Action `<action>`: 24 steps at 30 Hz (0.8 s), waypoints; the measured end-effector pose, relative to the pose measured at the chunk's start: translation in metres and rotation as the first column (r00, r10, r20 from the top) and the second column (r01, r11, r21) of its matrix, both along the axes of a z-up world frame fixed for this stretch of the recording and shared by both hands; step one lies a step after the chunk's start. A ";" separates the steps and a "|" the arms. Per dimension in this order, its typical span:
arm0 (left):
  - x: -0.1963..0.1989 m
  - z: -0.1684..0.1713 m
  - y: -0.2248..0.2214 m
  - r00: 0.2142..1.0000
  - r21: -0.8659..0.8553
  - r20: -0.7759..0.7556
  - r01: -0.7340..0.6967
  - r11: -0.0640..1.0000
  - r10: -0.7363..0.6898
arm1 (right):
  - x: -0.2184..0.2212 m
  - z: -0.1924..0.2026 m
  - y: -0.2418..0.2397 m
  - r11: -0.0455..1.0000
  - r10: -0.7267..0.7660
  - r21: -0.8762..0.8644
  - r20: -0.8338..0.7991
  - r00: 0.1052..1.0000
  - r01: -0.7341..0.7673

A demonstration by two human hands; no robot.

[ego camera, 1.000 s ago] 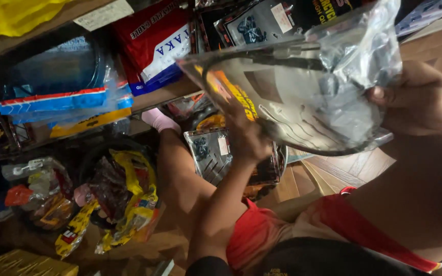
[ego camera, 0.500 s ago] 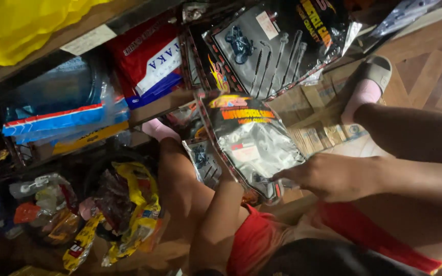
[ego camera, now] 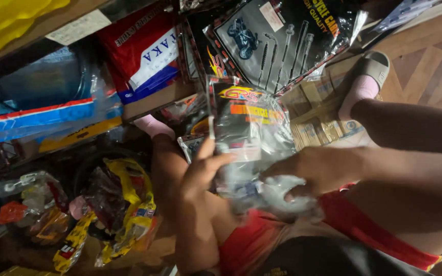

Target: Inspecting and organizing packaged motorcycle cables in a storage area.

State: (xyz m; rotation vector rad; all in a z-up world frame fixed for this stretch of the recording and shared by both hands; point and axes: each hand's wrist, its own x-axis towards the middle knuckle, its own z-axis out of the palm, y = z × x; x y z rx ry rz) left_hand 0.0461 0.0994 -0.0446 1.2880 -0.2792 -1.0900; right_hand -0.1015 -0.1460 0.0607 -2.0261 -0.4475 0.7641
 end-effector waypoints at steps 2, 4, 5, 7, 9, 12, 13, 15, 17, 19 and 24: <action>0.013 0.005 0.014 1.000 0.014 -0.008 0.026 1.000 -0.026 | -0.007 -0.062 -0.028 0.996 -0.070 -0.046 0.118 0.990 0.076; 0.024 -0.009 0.030 0.999 0.028 -0.013 0.046 0.999 -0.045 | -0.013 -0.101 -0.063 0.985 -0.127 -0.083 0.240 0.963 0.150; 0.027 -0.026 0.040 0.994 -0.006 0.030 0.109 0.994 -0.109 | -0.017 -0.110 -0.076 0.974 -0.205 -0.053 0.201 0.958 0.219; 0.032 -0.059 0.050 0.982 -0.039 0.075 0.174 0.984 -0.171 | -0.024 -0.102 -0.089 0.933 -0.356 -0.004 0.119 0.927 0.359; 0.034 -0.093 0.052 0.919 -0.019 0.204 0.349 0.937 -0.338 | -0.033 -0.057 -0.107 0.868 -0.496 0.027 0.032 0.868 0.495; 0.026 -0.122 0.033 0.830 0.095 0.317 0.454 0.886 -0.459 | -0.021 0.006 -0.099 0.741 -0.663 0.050 -0.105 0.741 0.670; 0.026 -0.139 0.026 0.833 0.096 0.319 0.447 0.890 -0.453 | -0.014 -0.002 -0.102 0.693 -0.706 0.053 -0.149 0.692 0.719; 0.024 -0.173 0.010 0.720 0.196 0.427 0.517 0.833 -0.548 | 0.000 -0.017 -0.108 0.586 -0.780 0.047 -0.240 0.579 0.809; 0.028 -0.185 -0.008 0.650 0.282 0.458 0.541 0.792 -0.607 | 0.036 -0.080 -0.126 0.462 -0.834 0.026 -0.329 0.444 0.886; 0.030 -0.196 -0.021 0.571 0.367 0.480 0.559 0.744 -0.666 | 0.042 -0.128 -0.140 0.327 -0.863 -0.010 -0.410 0.294 0.945; 0.033 -0.186 -0.044 0.479 0.721 0.366 0.397 0.569 -0.798 | 0.051 -0.155 -0.139 0.048 -0.851 -0.016 -0.525 0.033 0.999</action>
